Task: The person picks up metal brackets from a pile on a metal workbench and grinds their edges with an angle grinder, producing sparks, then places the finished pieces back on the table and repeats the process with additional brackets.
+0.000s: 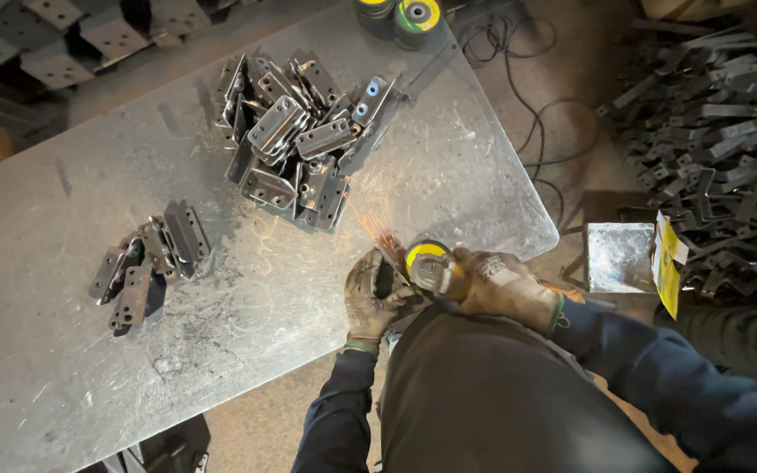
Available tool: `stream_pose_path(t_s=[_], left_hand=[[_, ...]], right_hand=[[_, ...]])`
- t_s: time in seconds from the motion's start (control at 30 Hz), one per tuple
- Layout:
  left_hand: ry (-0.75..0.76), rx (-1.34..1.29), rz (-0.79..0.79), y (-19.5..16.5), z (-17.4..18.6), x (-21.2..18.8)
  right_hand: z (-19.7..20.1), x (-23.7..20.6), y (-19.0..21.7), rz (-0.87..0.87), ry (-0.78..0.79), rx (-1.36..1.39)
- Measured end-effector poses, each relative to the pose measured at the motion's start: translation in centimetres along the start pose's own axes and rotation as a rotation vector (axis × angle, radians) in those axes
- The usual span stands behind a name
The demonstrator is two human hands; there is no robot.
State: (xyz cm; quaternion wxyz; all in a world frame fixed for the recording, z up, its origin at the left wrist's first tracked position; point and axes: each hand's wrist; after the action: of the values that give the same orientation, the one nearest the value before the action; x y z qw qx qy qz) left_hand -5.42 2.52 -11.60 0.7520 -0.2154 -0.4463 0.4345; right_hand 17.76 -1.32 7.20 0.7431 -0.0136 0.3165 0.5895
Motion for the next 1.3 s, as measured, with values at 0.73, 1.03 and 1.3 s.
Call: stream_pose_path(t_s=[0.73, 1.03, 1.3], left_hand=[[0.072, 0.048, 0.015, -1.4, 0.4, 1.1], [0.035, 0.257, -0.004, -3.8, 1.3, 0.0], [-0.058, 0.301, 0.308, -4.2, -0.8, -0.3]], right_hand=[[0.6, 0.6, -4.1, 0.012, -0.002, 0.148], [-0.7, -0.1, -9.0, -0.071, -0.064, 0.502], [-0.6, -1.1, -10.6, -0.115, -0.156, 0.647]])
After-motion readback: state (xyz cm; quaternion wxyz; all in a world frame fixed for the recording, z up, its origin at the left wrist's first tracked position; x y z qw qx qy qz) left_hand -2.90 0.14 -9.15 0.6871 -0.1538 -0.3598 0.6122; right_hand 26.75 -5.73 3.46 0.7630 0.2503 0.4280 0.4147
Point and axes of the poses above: each hand's wrist, its own x-axis towards the middle knuckle, its own z-axis out of the back of the hand, y = z × x, and after that the axes turned 8 degrees about -y, right-handed
